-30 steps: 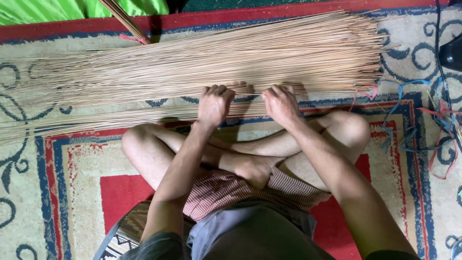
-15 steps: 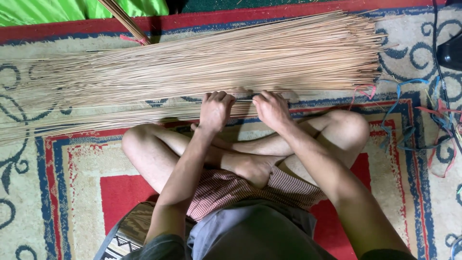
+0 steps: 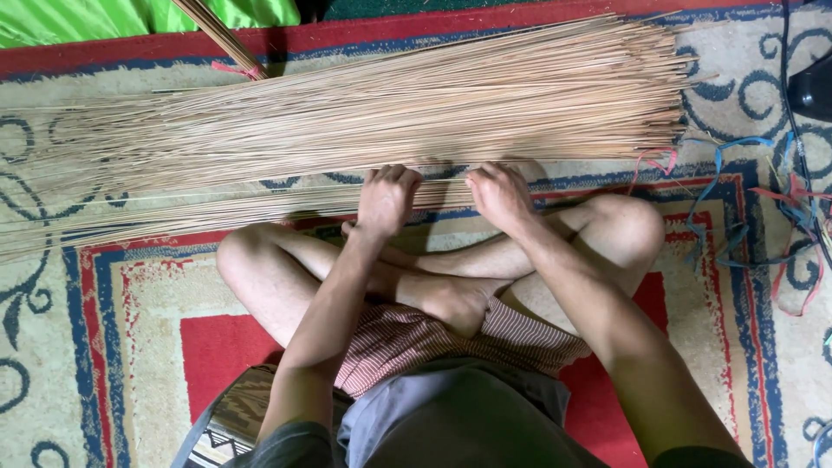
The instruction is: The person sits on a rug and sorts through a large pile of thin wooden sticks, pulling them out to align them into a smaller, organized bundle.
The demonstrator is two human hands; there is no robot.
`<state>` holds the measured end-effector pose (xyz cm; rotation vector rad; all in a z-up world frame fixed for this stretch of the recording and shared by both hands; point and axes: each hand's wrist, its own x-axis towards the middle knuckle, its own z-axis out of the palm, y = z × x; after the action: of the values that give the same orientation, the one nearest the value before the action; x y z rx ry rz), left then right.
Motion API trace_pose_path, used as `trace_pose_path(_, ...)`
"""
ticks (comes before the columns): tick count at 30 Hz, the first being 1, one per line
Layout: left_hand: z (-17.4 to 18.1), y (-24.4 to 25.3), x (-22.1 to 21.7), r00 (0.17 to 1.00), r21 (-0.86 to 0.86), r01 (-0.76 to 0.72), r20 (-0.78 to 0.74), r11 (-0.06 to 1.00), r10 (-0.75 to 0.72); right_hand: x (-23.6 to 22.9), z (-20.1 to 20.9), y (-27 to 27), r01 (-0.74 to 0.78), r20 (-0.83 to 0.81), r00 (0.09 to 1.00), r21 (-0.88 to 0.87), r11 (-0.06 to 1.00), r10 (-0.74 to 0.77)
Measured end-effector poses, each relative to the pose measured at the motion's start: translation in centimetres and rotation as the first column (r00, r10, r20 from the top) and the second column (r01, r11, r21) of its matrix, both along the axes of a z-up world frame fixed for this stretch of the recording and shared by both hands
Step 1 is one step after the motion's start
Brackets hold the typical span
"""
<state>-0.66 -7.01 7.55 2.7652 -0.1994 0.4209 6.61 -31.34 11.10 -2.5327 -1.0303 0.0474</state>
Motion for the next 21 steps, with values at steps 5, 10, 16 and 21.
trace_pose_path(5,0.2,-2.1,1.4,0.999,0.014,0.037,-0.003,0.999,-0.037,0.3,-1.8,0.2,-0.01,-0.066,0.998,0.011,1.0,0.01)
trace_pose_path(10,0.1,-0.9,2.0,0.998,0.023,0.047,-0.032,0.999,-0.046,2.4,-4.0,-3.7,0.023,-0.137,0.99,-0.075,0.997,-0.033)
trace_pose_path(16,0.3,1.0,1.9,0.987,-0.01,0.016,-0.158,1.0,-0.017,4.3,-4.6,-6.3,0.135,-0.152,0.975,-0.162,0.978,-0.16)
trace_pose_path(21,-1.4,5.0,1.6,0.982,0.039,-0.012,-0.187,0.999,0.019,7.0,-7.6,-8.5,0.201,-0.147,0.955,-0.32,0.926,-0.259)
